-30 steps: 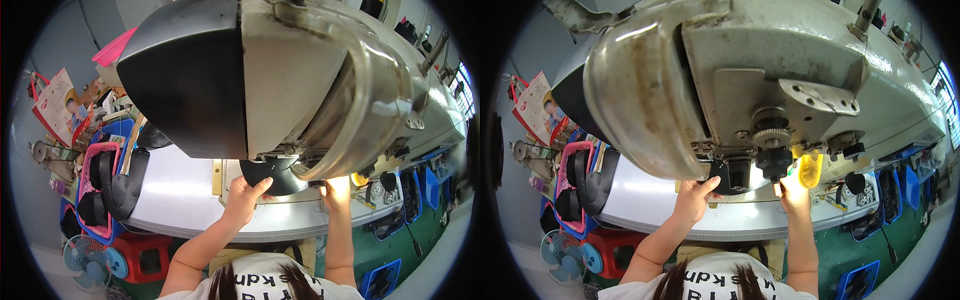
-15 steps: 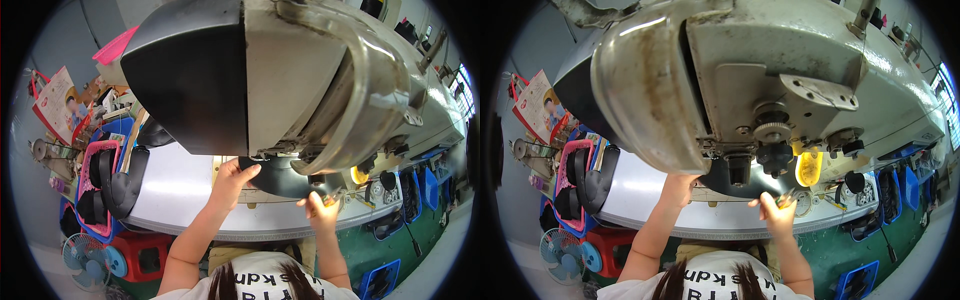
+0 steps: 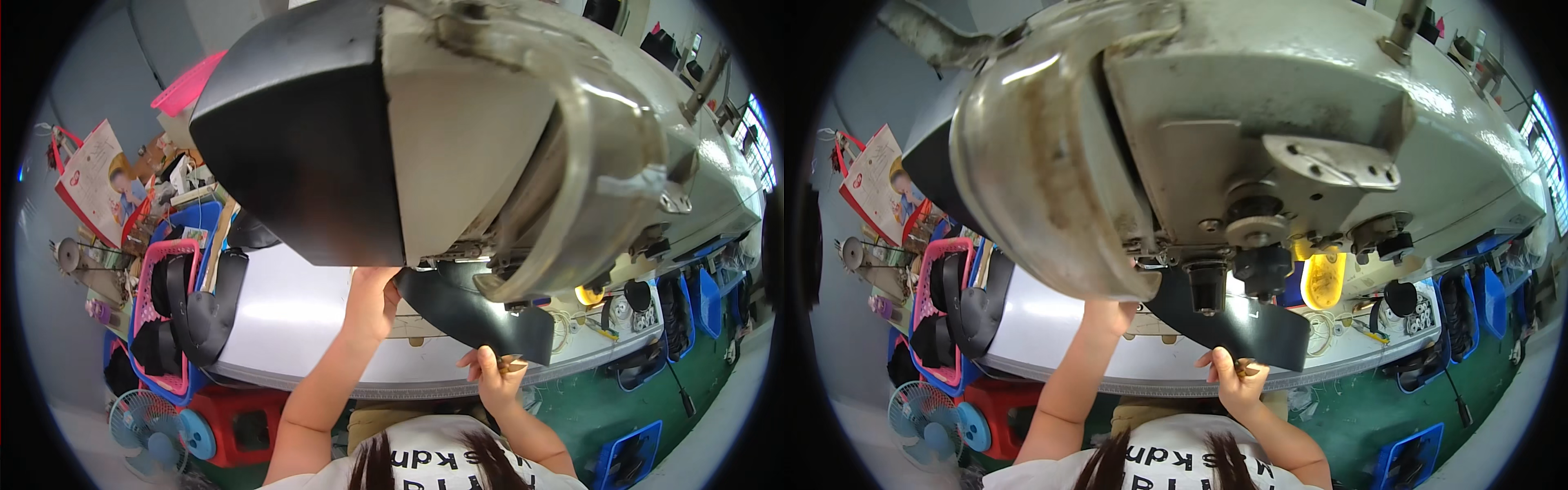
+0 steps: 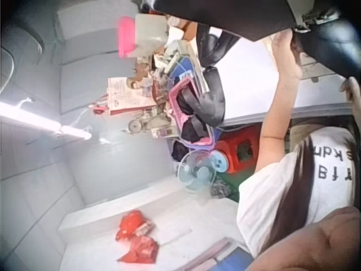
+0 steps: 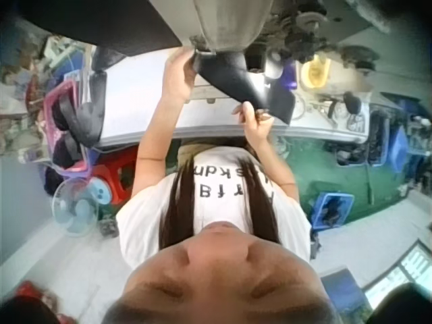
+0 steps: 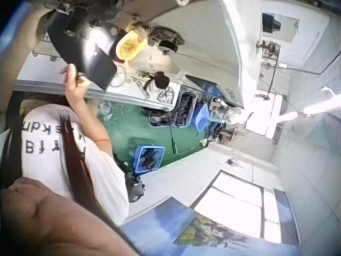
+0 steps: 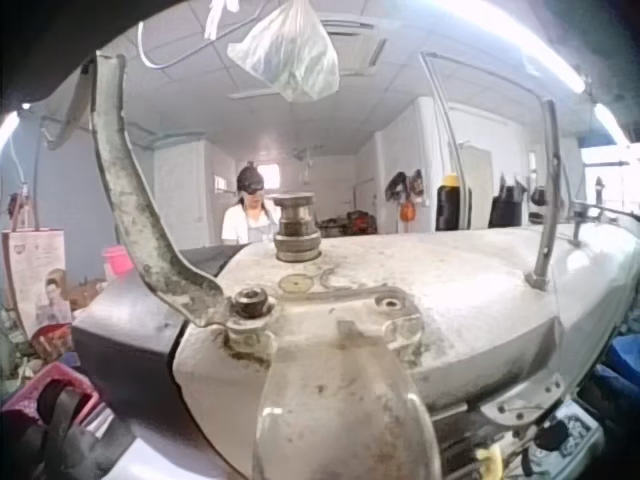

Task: The person sews shoe upper pieces together using a sewing machine, trimming threads with snips. The person then stacks the sewn shoe pieces on the table and trims threads from them by hand with snips.

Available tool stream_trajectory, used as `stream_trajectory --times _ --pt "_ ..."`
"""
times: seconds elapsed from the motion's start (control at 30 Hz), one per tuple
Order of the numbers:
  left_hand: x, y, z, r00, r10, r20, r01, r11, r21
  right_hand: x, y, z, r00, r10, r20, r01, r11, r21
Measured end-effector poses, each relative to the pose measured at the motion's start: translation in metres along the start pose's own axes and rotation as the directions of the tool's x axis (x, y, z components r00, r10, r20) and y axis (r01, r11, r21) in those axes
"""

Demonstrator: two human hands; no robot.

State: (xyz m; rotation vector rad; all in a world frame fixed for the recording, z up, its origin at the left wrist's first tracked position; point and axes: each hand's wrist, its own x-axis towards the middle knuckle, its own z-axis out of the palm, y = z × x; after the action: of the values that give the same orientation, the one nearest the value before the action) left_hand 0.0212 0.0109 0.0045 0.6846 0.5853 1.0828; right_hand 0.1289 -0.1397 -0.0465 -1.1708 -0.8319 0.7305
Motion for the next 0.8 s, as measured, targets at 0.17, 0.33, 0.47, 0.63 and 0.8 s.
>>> stream_trajectory --times 0.17,0.33,0.47,0.63,0.8 --pt "-0.037 -0.027 0.005 0.997 -0.071 0.032 0.064 0.979 0.192 0.000 0.003 0.002 1.000 0.012 -0.012 -0.012 1.000 0.006" --pt "-0.037 -0.058 0.021 0.992 0.010 0.124 -0.043 0.965 0.259 -0.001 0.004 0.009 0.997 0.017 -0.073 -0.008 0.994 0.111" --pt "-0.036 -0.054 0.024 0.998 0.009 0.057 -0.020 0.980 0.200 -0.016 0.003 0.007 0.993 0.113 0.016 -0.113 0.994 -0.010" --pt "-0.035 -0.046 0.017 0.996 -0.077 0.041 0.066 0.971 0.230 -0.029 -0.009 -0.007 0.901 0.067 0.430 -0.051 0.997 -0.049" --pt "-0.036 -0.036 0.017 0.998 -0.008 0.061 -0.008 0.967 0.256 -0.019 -0.021 -0.024 0.875 -0.138 0.465 0.196 0.977 -0.079"
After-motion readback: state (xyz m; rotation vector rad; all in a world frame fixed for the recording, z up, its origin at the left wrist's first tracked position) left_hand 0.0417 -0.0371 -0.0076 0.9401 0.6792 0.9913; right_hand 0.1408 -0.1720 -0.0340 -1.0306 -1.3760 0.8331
